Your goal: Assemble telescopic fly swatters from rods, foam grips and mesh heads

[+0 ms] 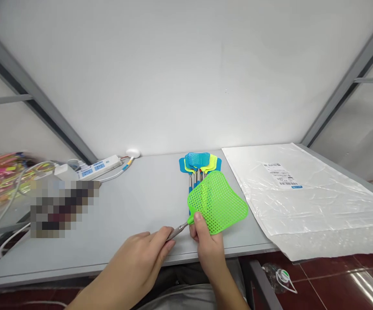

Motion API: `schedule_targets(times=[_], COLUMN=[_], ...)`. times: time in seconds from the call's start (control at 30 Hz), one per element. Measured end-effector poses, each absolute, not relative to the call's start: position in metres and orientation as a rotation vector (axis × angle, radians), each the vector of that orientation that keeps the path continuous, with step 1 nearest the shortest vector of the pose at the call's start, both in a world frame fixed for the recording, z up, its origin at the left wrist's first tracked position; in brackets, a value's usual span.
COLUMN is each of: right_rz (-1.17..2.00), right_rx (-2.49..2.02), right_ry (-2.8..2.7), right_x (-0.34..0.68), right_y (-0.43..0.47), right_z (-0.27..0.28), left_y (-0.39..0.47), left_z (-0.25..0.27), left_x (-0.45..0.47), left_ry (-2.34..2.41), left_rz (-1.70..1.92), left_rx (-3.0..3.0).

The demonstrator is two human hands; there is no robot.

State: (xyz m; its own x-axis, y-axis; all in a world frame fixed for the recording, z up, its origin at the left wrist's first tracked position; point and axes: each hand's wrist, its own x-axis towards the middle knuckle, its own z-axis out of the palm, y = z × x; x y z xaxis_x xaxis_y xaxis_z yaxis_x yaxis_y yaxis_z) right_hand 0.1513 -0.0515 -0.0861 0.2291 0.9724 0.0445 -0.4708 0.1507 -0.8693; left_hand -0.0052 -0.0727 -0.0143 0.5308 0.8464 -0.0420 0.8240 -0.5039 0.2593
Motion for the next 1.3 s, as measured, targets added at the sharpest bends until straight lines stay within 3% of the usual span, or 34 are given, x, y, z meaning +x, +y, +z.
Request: schedule_targets(times=[0.3, 0.9, 1.13, 1.3], right_rz=[1.255, 1.393, 1.254, 1.193], right_rx=[-0.966, -0.724, -0.882, -0.866], right_ry=[-1.010, -1.034, -1.156, -1.111], right_x=[0.155, 0.154, 0.155, 0.153], right_y=[-0.060, -0.054, -0.060, -0.060], right_z=[-0.099, -0.091, -0.088, -0.093], left_y=[-0.089, -0.079, -0.075, -0.075], left_z=[-0.015, -0.046, -0.040, -0.016], left_x=[-0.031, -0.024, -0.030, -0.044], left_ry=[0.922, 0.497, 0.590, 0.912], left_rz=[0.454, 0.502, 0.439, 0.316], left_rx=[1.414, 0.758, 0.894, 1.401])
